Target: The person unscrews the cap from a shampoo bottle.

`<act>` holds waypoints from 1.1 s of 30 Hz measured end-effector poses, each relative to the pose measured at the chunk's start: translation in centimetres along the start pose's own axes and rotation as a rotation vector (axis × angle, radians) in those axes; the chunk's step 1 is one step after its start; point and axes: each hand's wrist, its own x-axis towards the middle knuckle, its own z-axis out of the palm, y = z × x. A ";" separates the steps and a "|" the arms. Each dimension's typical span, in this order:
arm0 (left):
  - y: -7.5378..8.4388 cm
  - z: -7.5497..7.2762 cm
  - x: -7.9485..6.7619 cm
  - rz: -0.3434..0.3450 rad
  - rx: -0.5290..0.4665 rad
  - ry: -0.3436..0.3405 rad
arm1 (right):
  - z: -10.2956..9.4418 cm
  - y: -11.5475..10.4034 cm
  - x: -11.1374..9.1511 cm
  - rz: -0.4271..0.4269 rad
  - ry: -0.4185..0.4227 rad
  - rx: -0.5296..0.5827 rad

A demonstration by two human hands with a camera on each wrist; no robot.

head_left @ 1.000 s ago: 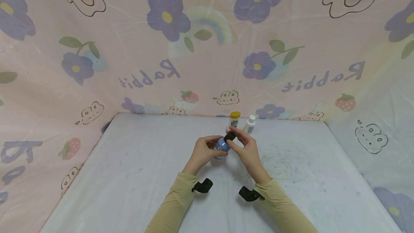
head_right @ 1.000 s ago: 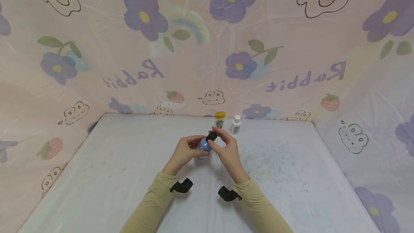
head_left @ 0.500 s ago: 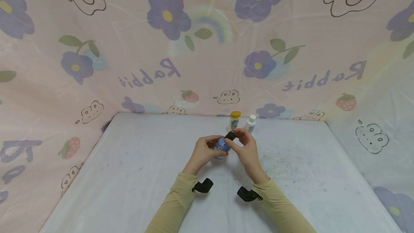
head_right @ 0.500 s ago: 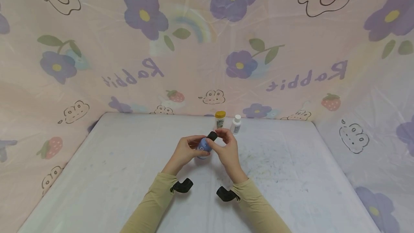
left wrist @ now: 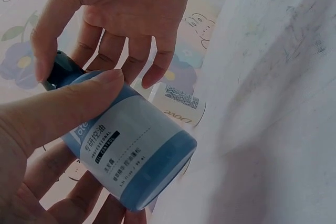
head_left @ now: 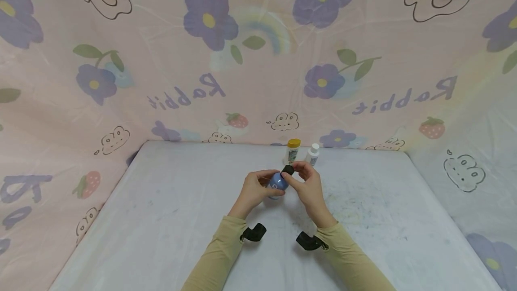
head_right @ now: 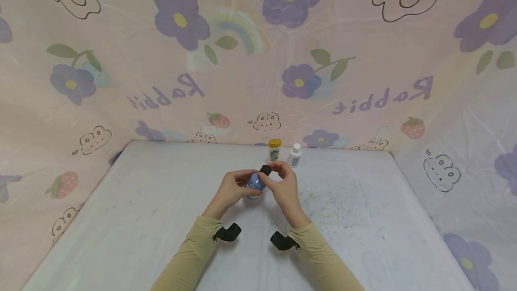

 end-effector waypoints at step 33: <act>0.0 0.1 -0.1 -0.010 -0.009 0.007 | -0.2 -2.8 -1.2 0.007 -0.074 0.002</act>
